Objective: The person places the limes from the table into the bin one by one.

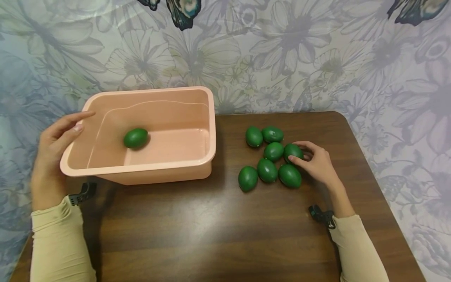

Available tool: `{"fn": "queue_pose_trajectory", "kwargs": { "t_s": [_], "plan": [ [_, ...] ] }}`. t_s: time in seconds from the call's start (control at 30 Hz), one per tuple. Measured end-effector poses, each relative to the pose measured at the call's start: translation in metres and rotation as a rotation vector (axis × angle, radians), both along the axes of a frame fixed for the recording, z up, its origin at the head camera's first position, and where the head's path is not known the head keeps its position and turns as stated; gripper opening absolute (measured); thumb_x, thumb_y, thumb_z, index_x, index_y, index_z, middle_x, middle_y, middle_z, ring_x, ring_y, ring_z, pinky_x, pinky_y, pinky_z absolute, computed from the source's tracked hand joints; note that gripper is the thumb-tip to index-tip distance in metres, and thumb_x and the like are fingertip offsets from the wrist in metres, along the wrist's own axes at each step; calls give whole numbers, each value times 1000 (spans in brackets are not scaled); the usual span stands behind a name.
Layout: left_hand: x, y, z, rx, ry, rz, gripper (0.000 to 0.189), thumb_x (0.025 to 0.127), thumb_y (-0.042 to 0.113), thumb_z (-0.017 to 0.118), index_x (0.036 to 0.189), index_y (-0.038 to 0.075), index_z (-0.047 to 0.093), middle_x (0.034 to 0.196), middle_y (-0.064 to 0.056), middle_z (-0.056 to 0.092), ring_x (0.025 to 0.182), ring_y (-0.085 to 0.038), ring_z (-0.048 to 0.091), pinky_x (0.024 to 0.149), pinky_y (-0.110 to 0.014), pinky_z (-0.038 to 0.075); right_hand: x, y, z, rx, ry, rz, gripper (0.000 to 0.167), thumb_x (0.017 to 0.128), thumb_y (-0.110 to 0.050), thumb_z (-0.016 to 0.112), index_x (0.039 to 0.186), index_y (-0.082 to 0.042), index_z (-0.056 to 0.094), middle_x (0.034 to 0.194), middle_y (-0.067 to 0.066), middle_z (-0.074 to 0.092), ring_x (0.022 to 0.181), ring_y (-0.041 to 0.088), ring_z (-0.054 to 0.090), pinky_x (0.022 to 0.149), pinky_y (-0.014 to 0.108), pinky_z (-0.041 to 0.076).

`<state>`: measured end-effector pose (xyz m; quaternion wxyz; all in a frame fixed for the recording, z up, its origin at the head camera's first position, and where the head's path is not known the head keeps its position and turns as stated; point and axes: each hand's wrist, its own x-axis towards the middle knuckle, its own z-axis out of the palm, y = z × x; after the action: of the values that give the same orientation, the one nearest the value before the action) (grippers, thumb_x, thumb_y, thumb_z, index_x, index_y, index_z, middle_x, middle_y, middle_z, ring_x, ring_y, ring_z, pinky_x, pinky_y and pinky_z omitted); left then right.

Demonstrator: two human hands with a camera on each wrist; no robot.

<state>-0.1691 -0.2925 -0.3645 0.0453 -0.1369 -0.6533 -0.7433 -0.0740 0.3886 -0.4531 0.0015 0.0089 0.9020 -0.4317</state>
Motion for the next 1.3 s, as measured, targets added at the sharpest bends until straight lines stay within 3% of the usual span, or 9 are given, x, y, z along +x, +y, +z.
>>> {"fn": "queue_pose_trajectory", "kwargs": {
  "t_s": [0.1,0.37,0.57,0.8,1.3],
  "plan": [
    [0,0,0,-3,1,0,41,104,1,59,143,-13,56,132,-18,69,104,-20,72,82,-23,61,0,1,1,-32,15,-24,48,99,-23,77,144,-12,63,135,13,64,112,-7,61,92,3,47],
    [2,1,1,0,-4,19,41,104,1,60,142,-13,57,130,-17,70,103,-20,72,82,-23,61,-1,6,8,-79,71,-66,49,99,-21,77,144,-11,61,131,4,63,113,-3,61,93,5,48],
    [4,2,2,18,-4,4,41,104,0,59,142,-14,56,130,-18,70,103,-21,72,82,-24,61,-1,0,21,-115,111,-45,50,98,-17,77,145,-10,60,128,-4,63,115,2,64,94,7,49],
    [5,3,2,23,-3,3,40,104,-1,58,142,-14,56,131,-19,69,104,-21,72,82,-24,61,-3,-11,41,-146,157,-16,53,97,-16,78,147,-11,60,132,-3,64,120,3,64,99,9,48],
    [5,2,3,-11,-17,26,41,104,2,59,143,-11,58,137,-17,67,108,-20,72,84,-22,61,-7,-21,54,-203,190,-21,53,96,-9,78,146,-9,60,132,-3,65,119,6,65,100,12,50]
  ]
}}
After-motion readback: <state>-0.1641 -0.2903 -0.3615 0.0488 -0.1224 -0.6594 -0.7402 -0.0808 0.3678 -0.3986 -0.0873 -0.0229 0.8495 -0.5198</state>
